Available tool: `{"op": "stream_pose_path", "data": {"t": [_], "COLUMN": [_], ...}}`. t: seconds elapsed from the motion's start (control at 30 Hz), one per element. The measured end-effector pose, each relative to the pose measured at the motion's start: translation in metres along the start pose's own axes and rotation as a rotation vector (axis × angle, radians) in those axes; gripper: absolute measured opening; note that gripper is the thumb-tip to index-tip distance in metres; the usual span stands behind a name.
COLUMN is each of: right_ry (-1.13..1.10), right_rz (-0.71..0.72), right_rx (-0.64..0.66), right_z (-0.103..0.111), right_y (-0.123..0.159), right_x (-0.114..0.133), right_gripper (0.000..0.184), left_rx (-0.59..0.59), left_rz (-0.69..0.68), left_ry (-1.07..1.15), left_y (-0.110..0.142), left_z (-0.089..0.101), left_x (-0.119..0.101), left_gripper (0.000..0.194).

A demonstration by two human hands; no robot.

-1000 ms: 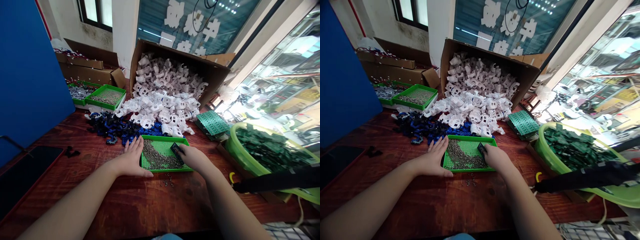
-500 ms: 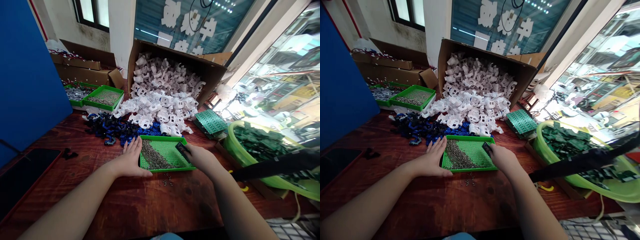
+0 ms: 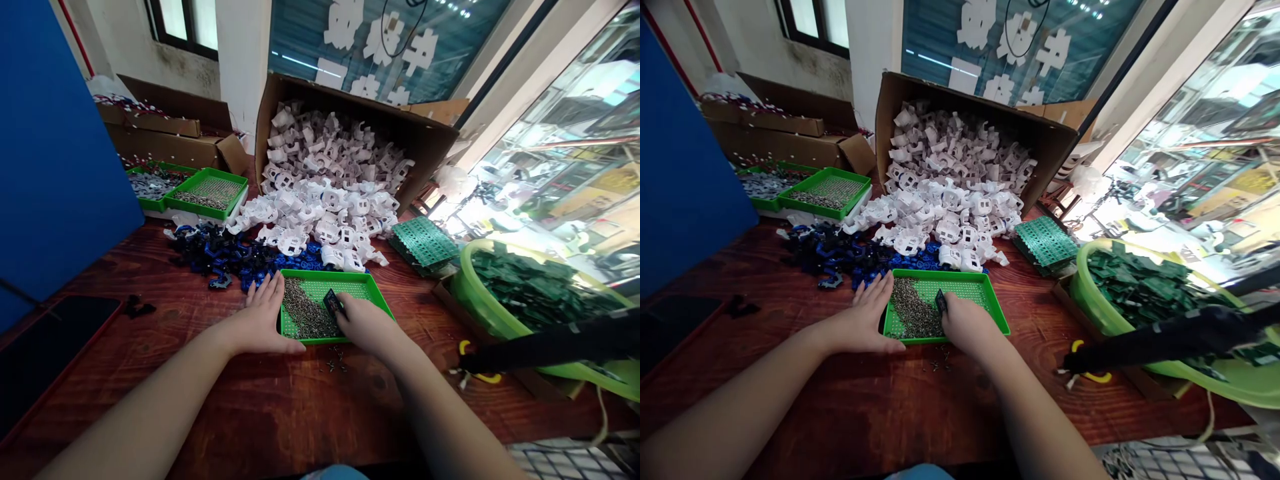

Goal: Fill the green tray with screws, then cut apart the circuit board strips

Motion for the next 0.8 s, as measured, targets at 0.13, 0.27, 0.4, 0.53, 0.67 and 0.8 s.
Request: {"op": "stream_pose_path", "data": {"t": [0.13,0.27,0.4,0.53,0.67,0.8], "right_ry": [-0.042,-0.057,-0.055,-0.067,0.012,0.086], "right_rz": [0.032,0.051,0.094,0.106,-0.079,-0.189], "right_rx": [-0.061,-0.062,-0.076,-0.155,-0.154,-0.020], "right_z": [0.002,0.007,0.014,0.025,0.027,0.014], "right_y": [-0.003,-0.008,-0.011,-0.011,-0.019,-0.034], "right_x": [0.018,0.039,0.058,0.054,0.019,-0.011], "right_gripper": [0.026,0.035,0.041,0.034,0.028,0.017], "left_rx": [0.029,0.034,0.021,0.029,0.050,0.065], "left_rz": [0.047,0.054,0.047,0.066,0.072,0.061], "left_ry": [0.010,0.021,0.028,0.039,0.032,0.035], "left_y": [0.001,0.002,0.002,0.001,0.002,0.002], "left_z": [0.004,0.006,0.004,0.003,0.004,0.004], "left_x": [-0.006,-0.009,-0.008,-0.005,-0.005,-0.004], "left_gripper": [0.130,0.132,0.133,0.135,0.134,0.132]}}
Point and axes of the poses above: each hand's wrist, its own y-axis away from the middle knuckle, its own z-axis out of the back of the hand, x = y × z, the point moved 2 cm from there along -y, towards the middle knuckle, and after that the axes turned 10 degrees about y, right-handed, at the moved point
